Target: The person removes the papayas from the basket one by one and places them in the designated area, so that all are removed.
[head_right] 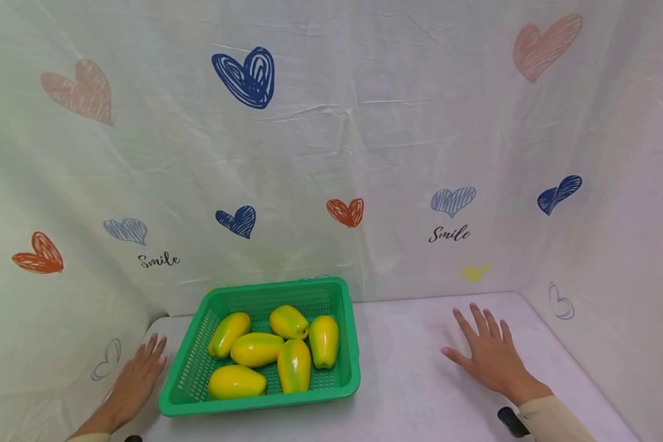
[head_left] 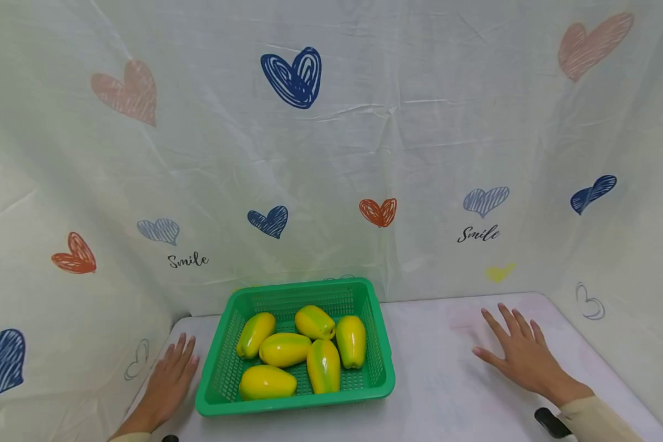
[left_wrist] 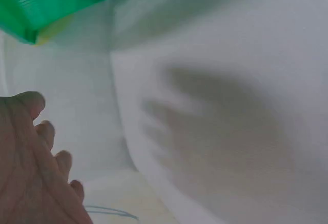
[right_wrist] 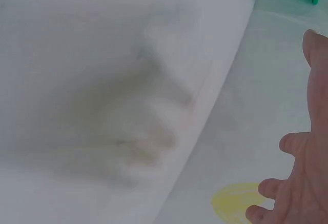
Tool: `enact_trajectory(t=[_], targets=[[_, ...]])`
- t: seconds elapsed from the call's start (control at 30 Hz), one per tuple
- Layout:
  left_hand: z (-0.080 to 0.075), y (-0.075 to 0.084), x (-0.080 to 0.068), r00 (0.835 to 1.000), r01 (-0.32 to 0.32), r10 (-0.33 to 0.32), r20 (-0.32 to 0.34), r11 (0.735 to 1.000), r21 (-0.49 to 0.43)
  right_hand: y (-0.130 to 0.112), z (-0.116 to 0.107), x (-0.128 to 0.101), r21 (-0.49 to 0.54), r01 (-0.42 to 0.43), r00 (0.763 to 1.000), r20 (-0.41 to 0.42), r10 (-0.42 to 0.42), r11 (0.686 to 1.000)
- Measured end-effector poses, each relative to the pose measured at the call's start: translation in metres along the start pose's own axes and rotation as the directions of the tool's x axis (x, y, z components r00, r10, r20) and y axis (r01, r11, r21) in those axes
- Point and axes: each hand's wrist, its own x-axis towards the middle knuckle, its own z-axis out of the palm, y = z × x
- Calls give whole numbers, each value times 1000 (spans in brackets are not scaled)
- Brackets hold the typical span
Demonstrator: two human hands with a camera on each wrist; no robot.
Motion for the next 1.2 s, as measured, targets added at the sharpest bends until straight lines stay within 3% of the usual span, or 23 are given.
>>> enact_trajectory(t=[0.1, 0.23, 0.33, 0.57, 1.07, 1.2], targets=[[-8, 8, 2, 1000, -5, 6, 21, 999, -49, -10, -6, 5, 18, 12, 1000, 14, -12, 1000], [-18, 20, 4, 989, 67, -43, 142, 983, -171, -25, -15, 11, 27, 41, 999, 18, -42, 999], [-22, 26, 5, 979, 104, -59, 194, 966, -235, -35, -20, 14, 24, 64, 998, 19, -65, 998], [-24, 34, 6, 976, 157, -83, 200, 908, -388, -58, -31, 23, 28, 114, 993, 19, -114, 993], [-21, 43, 6, 968, 238, -163, 190, 839, -490, -95, -45, 40, 5, 224, 974, 2, -224, 974], [-22, 41, 7, 968, 234, -153, 198, 836, -496, -107, -50, 45, -11, 276, 961, -9, -276, 961]])
